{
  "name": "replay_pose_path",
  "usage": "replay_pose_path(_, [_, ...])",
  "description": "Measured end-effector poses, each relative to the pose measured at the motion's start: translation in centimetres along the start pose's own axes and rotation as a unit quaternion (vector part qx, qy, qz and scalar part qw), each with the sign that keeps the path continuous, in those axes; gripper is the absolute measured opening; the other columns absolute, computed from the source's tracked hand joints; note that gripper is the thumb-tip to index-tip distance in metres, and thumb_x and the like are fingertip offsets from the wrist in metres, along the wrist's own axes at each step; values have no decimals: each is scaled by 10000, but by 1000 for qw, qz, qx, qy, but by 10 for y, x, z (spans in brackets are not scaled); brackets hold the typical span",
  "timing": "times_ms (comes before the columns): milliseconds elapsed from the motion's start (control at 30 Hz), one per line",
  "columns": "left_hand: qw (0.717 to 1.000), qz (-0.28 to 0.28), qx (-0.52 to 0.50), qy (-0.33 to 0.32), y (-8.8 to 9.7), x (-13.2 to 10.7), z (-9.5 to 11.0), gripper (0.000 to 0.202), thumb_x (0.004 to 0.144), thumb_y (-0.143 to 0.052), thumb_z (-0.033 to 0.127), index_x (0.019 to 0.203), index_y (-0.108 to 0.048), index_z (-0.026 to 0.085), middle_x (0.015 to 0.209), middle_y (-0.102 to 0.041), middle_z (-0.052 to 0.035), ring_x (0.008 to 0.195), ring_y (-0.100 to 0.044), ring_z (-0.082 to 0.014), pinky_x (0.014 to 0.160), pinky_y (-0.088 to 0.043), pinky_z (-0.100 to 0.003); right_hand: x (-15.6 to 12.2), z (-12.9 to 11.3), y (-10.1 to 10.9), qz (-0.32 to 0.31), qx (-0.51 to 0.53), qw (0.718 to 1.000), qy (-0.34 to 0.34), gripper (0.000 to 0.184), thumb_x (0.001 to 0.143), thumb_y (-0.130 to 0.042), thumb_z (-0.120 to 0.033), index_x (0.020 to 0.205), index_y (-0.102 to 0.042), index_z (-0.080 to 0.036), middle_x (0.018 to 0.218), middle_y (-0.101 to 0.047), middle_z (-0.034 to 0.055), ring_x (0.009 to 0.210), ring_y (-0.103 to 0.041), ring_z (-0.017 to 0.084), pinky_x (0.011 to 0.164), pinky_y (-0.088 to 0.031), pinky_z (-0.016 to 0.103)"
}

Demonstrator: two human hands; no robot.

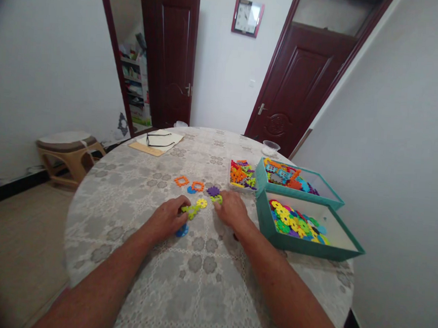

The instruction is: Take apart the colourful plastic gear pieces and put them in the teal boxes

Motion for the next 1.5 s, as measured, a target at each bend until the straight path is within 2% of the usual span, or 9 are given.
replay_pose_path(300, [982, 109, -134, 77, 22, 4, -14, 304, 849, -530, 220, 1092, -711, 192, 787, -685, -15, 751, -645, -183, 736, -484, -290, -5, 2, -13, -16, -7, 1000, -7, 384, 878, -649, -281, 1214, -645, -95, 1154, -686, 206, 1127, -620, 318, 1002, -451, 410])
replay_pose_path(433, [966, 63, -227, 106, 11, 4, -16, 346, 851, -516, 244, 1144, -692, 188, 770, -702, -20, 662, -666, -176, 648, -508, -282, -22, -7, 3, 20, 93, 994, 53, 501, 895, -633, -278, 1370, -564, -136, 1234, -652, 156, 1080, -626, 252, 976, -488, 376])
replay_pose_path(600, [933, -41, -344, 94, -12, 2, -3, 357, 861, -549, 297, 1184, -648, 182, 804, -707, -25, 610, -682, -169, 601, -546, -285, -51, -45, 6, 63, 261, 949, 165, 502, 860, -661, -217, 1356, -584, -220, 1155, -617, 95, 974, -606, 218, 868, -518, 358])
replay_pose_path(833, [903, -88, -418, 42, -15, -3, 15, 455, 838, -647, 358, 1266, -608, 208, 960, -648, -22, 692, -686, -153, 625, -570, -286, -51, -33, -25, -31, 415, 909, 36, 303, 839, -655, -214, 1139, -612, -225, 892, -631, -16, 747, -583, 154, 672, -457, 267])
replay_pose_path(933, [904, -78, -419, 42, -12, -2, 17, 448, 834, -657, 392, 1237, -621, 199, 883, -652, -13, 722, -689, -166, 640, -569, -287, -50, -30, -15, -76, 444, 891, 48, 169, 840, -658, -247, 1004, -629, -212, 818, -607, -34, 731, -552, 147, 626, -415, 242])
replay_pose_path(1033, [921, -34, -383, 63, -6, 1, 10, 403, 846, -637, 439, 1163, -650, 191, 803, -677, -15, 701, -693, -180, 635, -556, -299, -49, -22, 14, -69, 394, 915, 52, 132, 837, -642, -244, 965, -648, -214, 787, -587, -36, 704, -526, 145, 602, -391, 237])
replay_pose_path(1233, [946, 50, -300, 112, 8, 4, -8, 347, 843, -586, 463, 1038, -685, 195, 775, -706, -10, 609, -656, -165, 588, -517, -288, -20, 53, 97, 92, 214, 972, 1, 210, 855, -590, -299, 1026, -667, -205, 824, -635, -11, 761, -567, 175, 674, -421, 264])
replay_pose_path(1367, [954, 74, -264, 124, 15, 4, -12, 334, 847, -562, 458, 1017, -692, 203, 775, -715, -6, 636, -666, -178, 607, -518, -292, 2, 148, 139, 200, 135, 958, -154, 306, 818, -608, -325, 1067, -699, -173, 872, -688, 24, 784, -581, 183, 716, -428, 271])
replay_pose_path(1500, [957, 85, -245, 129, 18, 5, -15, 323, 851, -556, 457, 1002, -695, 207, 784, -720, -5, 676, -684, -191, 649, -531, -302, 14, 213, 157, 222, 128, 943, -214, 250, 774, -623, -295, 931, -738, -136, 781, -692, 44, 716, -560, 181, 682, -413, 280])
Point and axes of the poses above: each hand's wrist, its own x-axis towards the middle knuckle, its own y-axis out of the back of the hand, z = x × y, the point moved 7 cm from there along x, towards the middle knuckle
